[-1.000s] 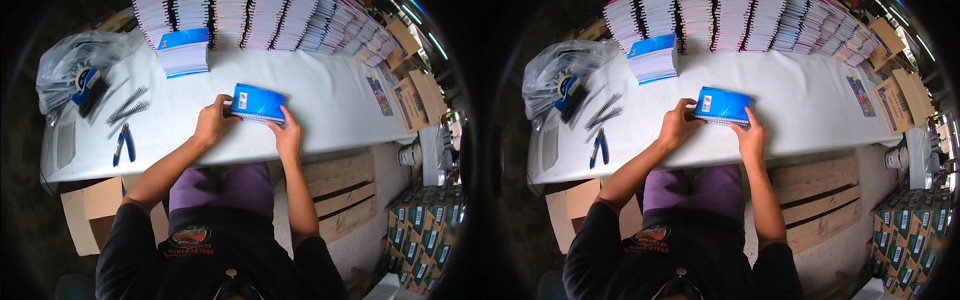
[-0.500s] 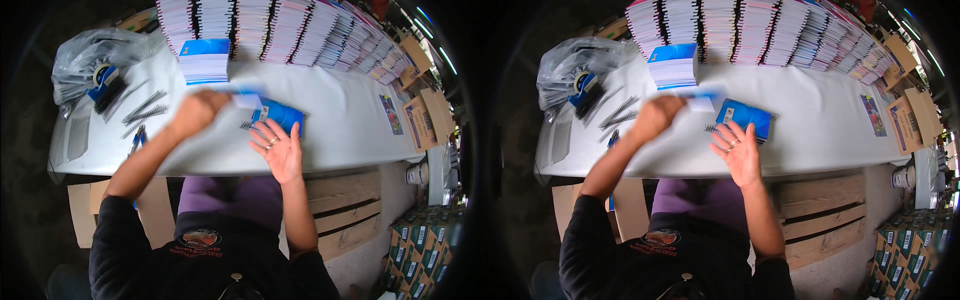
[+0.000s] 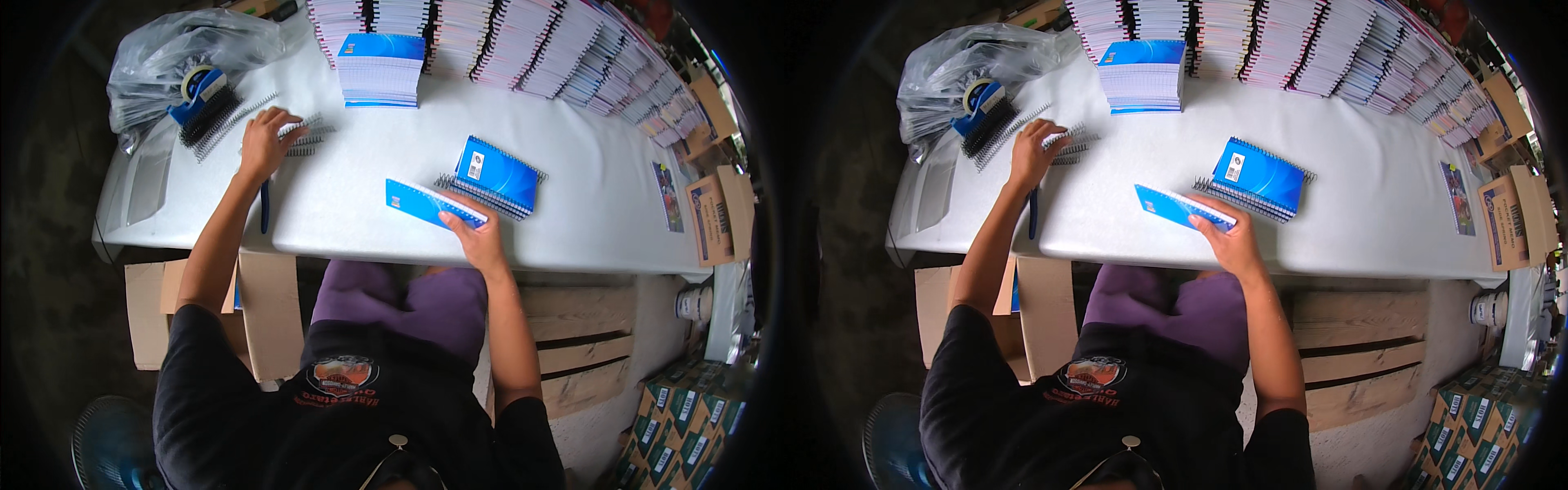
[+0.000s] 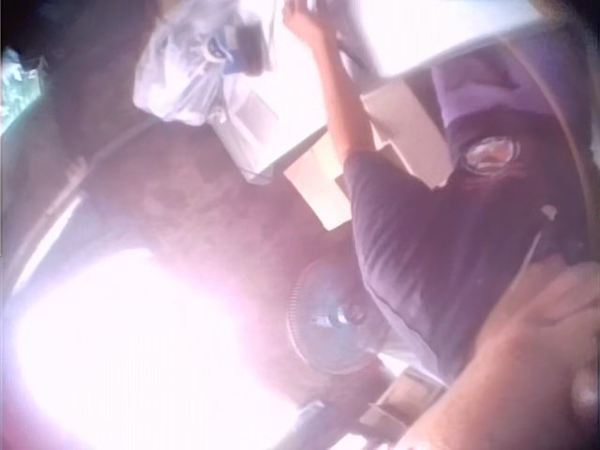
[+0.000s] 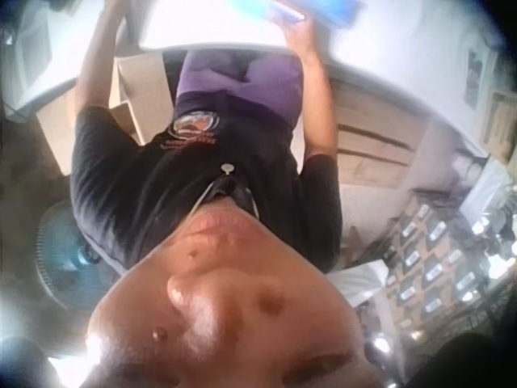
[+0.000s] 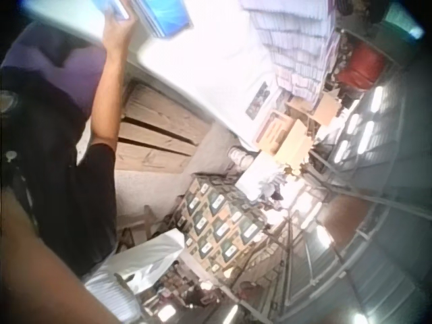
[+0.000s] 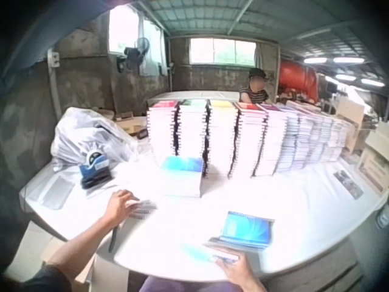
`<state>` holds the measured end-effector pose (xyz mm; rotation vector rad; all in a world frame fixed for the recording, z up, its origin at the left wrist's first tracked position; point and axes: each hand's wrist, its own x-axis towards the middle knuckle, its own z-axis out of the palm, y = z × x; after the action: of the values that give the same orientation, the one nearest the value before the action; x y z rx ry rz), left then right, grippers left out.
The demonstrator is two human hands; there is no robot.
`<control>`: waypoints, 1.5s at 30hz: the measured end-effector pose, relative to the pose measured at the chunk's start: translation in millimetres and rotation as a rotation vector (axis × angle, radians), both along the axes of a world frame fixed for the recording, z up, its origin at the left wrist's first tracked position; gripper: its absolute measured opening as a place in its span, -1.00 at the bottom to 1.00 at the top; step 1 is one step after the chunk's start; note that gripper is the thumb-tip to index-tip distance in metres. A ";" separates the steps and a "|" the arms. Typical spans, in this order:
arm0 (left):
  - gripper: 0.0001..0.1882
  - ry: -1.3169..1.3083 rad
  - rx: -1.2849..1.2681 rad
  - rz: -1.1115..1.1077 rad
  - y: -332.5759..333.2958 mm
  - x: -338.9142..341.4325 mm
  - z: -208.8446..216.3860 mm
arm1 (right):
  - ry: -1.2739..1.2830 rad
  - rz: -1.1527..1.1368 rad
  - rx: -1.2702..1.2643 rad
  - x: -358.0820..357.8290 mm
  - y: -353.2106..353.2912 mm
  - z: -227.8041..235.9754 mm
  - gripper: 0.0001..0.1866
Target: The person inserts wire coils into pre-punched holes of small notebooks by hand and finishes each coil by tucking the ends.
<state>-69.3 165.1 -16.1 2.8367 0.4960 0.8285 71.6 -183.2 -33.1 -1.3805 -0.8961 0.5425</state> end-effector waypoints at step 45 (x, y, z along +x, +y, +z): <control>0.15 0.104 0.492 -0.437 -170.3 -21.0 -52.7 | -0.430 -0.259 0.161 -51.3 2.3 -32.1 -0.55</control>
<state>-90.3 -5.2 -68.8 3.2425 -0.3692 0.7997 20.4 -180.9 -65.1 -1.4619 -1.0561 -0.0295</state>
